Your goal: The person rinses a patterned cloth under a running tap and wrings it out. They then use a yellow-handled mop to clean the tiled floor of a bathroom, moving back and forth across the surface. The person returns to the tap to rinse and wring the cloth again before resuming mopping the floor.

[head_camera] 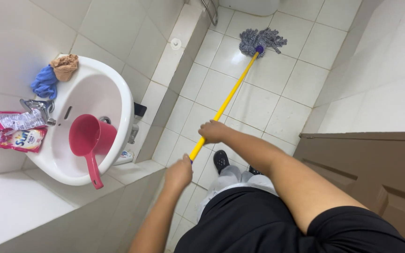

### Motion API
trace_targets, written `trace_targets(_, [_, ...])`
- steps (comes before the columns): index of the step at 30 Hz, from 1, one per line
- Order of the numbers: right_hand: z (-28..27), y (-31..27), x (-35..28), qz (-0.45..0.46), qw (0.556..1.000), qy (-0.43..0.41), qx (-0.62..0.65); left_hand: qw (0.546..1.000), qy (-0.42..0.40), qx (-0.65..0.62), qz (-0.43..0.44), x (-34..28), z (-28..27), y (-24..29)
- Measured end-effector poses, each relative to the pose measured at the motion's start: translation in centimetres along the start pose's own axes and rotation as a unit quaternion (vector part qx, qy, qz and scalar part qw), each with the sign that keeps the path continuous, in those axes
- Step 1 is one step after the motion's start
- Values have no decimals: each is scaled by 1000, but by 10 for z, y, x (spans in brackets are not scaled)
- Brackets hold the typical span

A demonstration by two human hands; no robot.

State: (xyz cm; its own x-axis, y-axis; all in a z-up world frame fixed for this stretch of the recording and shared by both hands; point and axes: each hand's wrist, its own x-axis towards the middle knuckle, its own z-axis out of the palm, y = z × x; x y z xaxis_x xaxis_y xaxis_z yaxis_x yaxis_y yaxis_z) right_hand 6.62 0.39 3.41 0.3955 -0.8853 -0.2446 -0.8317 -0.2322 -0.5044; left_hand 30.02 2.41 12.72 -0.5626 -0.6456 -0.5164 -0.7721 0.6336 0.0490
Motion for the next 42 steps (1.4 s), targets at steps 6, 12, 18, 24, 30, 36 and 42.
trace_targets(6, [52,-5,26,33,996,-84,17,992,-34,-43,-118,-17,-1,-3])
trace_targets(12, [59,16,49,91,993,-80,2,993,-61,-45,-95,20,-7,-14])
trace_targets(18, [38,68,26,164,986,-24,11,997,-24,-66,-20,81,-16,20])
trace_targets(24, [13,138,-8,194,980,32,33,997,-47,-55,-1,142,-48,76])
trace_targets(30, [5,264,-58,197,971,124,56,991,-74,-112,4,227,-61,178])
trace_targets(36, [-24,409,-111,258,951,170,18,986,-81,-143,17,340,-85,304])
trace_targets(42, [-73,492,-177,366,911,182,50,986,-77,-137,51,417,-107,408])
